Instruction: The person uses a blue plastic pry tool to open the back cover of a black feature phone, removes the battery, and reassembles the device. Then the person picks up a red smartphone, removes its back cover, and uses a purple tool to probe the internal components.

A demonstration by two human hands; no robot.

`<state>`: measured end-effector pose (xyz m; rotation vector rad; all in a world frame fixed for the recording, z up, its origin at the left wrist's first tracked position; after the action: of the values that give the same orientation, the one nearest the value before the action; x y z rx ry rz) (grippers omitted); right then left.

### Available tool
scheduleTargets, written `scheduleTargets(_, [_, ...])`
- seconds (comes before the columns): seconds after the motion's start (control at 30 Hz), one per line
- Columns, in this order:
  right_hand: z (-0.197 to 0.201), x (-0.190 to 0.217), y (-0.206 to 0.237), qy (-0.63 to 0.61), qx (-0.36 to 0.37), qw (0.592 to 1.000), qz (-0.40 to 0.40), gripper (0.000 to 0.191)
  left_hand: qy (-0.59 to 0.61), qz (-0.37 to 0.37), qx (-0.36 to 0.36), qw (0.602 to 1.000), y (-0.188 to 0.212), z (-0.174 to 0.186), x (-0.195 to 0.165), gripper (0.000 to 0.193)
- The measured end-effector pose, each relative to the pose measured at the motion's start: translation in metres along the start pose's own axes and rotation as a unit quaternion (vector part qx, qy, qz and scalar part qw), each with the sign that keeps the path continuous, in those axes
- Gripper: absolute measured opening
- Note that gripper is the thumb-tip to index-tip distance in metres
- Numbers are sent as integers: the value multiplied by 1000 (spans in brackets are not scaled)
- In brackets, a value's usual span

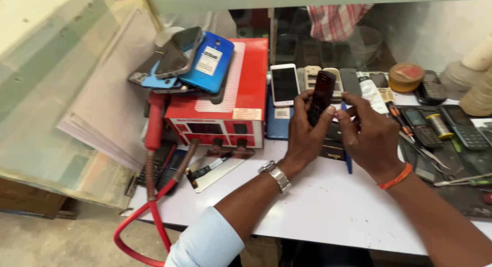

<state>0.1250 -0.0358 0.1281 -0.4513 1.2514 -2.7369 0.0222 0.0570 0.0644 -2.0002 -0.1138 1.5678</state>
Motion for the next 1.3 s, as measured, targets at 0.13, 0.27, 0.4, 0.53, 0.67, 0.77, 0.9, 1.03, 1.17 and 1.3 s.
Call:
scheduleTargets(0.13, [1,3,2,-43,4,999,-6,23,2,-21,17,1000,1,-3,-4,51])
scheduleTargets(0.27, [0,-3,2,-103,2,994,-22,21,-28,-43,8,999,1,-2,-9,51])
scheduleTargets(0.4, [-5,-15,5,-142,12,988,-59,17,-13,-19,36,999,2,-8,-6,44])
scheduleTargets(0.53, [-6,-22,7,-145,0,985,-88,19,-7,-12,52,999,4,-11,-9,42])
scheduleTargets(0.67, [-9,-25,7,-166,6,980,-110,23,31,51,69,996,4,-15,1,41])
scheduleTargets(0.77, [-8,-22,5,-182,15,978,-104,28,22,48,71,996,4,-15,2,45])
scheduleTargets(0.9, [-12,-18,4,-186,38,976,-103,39,-54,-60,52,995,4,-10,-15,46])
scheduleTargets(1.03, [-16,-20,6,-182,52,975,-120,43,-107,-86,63,988,8,-10,-24,54])
scheduleTargets(1.17, [-24,-26,9,-221,74,962,-142,36,-214,-112,74,967,11,-13,-33,65])
scheduleTargets(1.3, [-40,-35,16,-341,108,913,-196,29,-245,-102,65,962,7,-13,-34,63])
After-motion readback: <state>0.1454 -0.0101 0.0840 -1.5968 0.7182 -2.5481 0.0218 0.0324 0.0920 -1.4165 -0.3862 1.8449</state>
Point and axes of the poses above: each hand's wrist, its own y-axis away from the middle knuckle, its own z-axis out of the back of the hand, x = y × z, the point moved 9 cm from there along -y, towards the middle knuckle, and after that the axes turned 6 degrees about y, right-handed, at the moved point
